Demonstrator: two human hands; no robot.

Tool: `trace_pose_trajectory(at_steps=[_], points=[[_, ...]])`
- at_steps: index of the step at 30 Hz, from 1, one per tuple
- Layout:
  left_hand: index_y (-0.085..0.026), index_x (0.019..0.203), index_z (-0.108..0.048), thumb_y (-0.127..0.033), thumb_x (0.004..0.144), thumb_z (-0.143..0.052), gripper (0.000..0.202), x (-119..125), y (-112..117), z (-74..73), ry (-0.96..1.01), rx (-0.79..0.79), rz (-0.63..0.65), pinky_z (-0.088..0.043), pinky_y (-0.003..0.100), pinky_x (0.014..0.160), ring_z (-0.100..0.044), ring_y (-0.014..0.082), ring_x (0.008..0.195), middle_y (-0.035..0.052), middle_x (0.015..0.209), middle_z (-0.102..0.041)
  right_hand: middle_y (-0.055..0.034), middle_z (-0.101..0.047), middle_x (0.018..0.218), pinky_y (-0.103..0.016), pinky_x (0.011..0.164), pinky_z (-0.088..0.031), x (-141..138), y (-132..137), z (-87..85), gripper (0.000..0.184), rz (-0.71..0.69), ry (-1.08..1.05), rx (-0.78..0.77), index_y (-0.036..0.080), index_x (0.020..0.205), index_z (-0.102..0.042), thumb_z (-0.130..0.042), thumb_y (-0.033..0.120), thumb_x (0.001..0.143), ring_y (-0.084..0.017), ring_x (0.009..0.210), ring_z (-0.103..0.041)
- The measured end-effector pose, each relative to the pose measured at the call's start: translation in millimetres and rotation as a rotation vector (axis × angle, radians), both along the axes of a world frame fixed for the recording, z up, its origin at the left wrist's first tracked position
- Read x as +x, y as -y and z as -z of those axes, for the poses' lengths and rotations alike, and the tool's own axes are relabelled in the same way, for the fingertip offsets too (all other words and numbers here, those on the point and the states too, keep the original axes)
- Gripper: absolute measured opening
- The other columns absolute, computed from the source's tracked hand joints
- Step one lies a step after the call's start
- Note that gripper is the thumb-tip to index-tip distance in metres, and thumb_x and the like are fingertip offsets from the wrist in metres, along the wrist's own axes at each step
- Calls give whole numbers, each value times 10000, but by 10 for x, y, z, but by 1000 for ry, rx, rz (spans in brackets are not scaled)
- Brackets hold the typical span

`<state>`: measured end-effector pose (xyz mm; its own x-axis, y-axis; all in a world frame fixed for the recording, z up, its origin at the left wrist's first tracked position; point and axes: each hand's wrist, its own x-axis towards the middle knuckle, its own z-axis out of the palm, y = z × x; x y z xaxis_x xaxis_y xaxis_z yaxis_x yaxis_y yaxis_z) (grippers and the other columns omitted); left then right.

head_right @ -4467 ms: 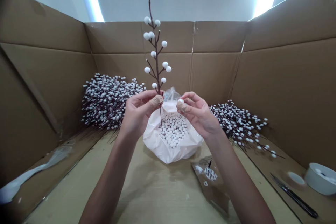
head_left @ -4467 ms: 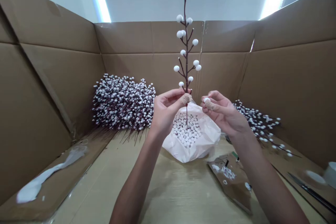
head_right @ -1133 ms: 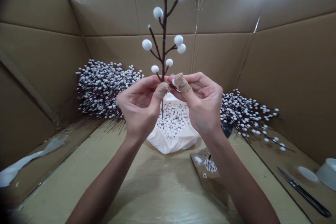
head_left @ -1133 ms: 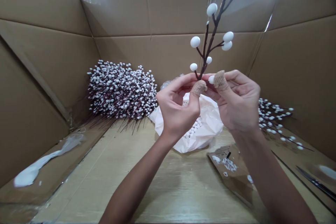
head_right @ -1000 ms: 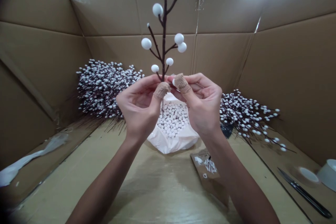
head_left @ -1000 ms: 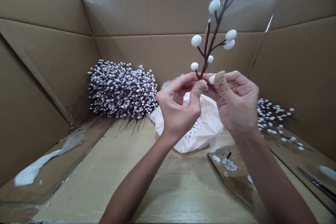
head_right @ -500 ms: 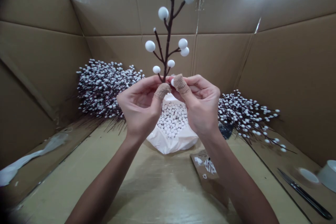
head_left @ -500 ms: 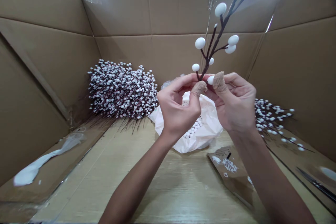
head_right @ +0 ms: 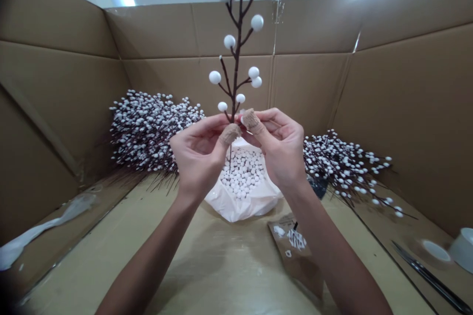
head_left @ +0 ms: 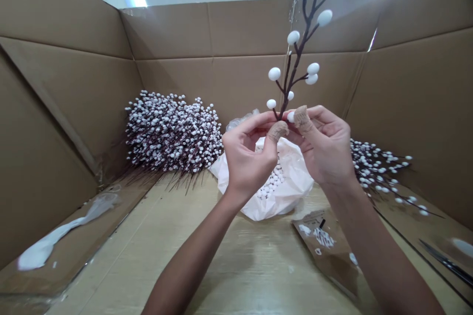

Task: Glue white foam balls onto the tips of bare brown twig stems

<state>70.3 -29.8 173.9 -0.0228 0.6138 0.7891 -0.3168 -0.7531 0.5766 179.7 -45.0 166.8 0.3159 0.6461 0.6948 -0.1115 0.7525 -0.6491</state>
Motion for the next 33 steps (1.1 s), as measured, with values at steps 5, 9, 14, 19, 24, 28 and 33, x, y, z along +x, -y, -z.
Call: trace_pose_trajectory(at_steps=[5, 9, 14, 19, 24, 28, 33], points=[[-162, 760, -738, -114, 683, -747, 91, -50, -57, -35, 24, -133, 106, -578, 244, 677, -685, 138, 702, 25, 731, -733, -39, -719, 952, -377, 925, -549, 124, 27, -56, 265, -173, 38, -70, 225, 957, -670, -646, 458, 834, -188, 954, -691], [-162, 748, -741, -145, 613, -812, 153, -105, -183, -39, 105, -273, 228, -556, 249, 704, -674, 126, 691, 30, 742, -735, -72, -715, 1025, -370, 897, -561, 231, 79, -91, 337, -244, 245, -236, 208, 1063, -656, -694, 422, 805, -207, 998, -677], [-158, 717, -733, -186, 564, -846, 192, -148, -287, -40, 191, -396, 371, -532, 252, 698, -658, 115, 665, 20, 723, -729, -62, -721, 859, -297, 733, -576, 156, 76, -36, 317, -307, 502, -463, 161, 960, -700, -785, 343, 714, -163, 765, -686], [-134, 808, -746, -166, 598, -827, 227, -247, -355, -72, 35, -452, 486, -520, 255, 758, -669, 121, 707, 40, 758, -735, -41, -688, 686, -249, 649, -562, 50, 67, -18, 233, -320, 433, -482, 126, 746, -712, -826, 300, 642, -131, 641, -656], [-146, 928, -742, -63, 615, -779, 325, -535, -511, -159, -182, -470, 539, -517, 299, 837, -690, 158, 805, 74, 893, -749, -48, -699, 672, -252, 639, -561, 53, 73, -22, 230, -298, 386, -488, 126, 731, -703, -836, 274, 614, -136, 628, -663], [-144, 1038, -715, -84, 641, -721, 401, -746, -546, -251, -175, -403, 565, -500, 353, 923, -672, 234, 981, 110, 1112, -703, -32, -679, 635, -248, 609, -539, -25, 45, 18, 212, -246, 407, -500, 132, 690, -680, -824, 269, 617, -125, 596, -636], [-192, 1042, -695, -201, 676, -743, 369, -723, -418, -295, -74, -314, 439, -530, 289, 806, -674, 187, 900, 78, 1056, -701, -11, -669, 620, -247, 591, -497, -192, 4, 122, 134, -201, 473, -510, 151, 667, -646, -757, 227, 679, -125, 593, -624]])
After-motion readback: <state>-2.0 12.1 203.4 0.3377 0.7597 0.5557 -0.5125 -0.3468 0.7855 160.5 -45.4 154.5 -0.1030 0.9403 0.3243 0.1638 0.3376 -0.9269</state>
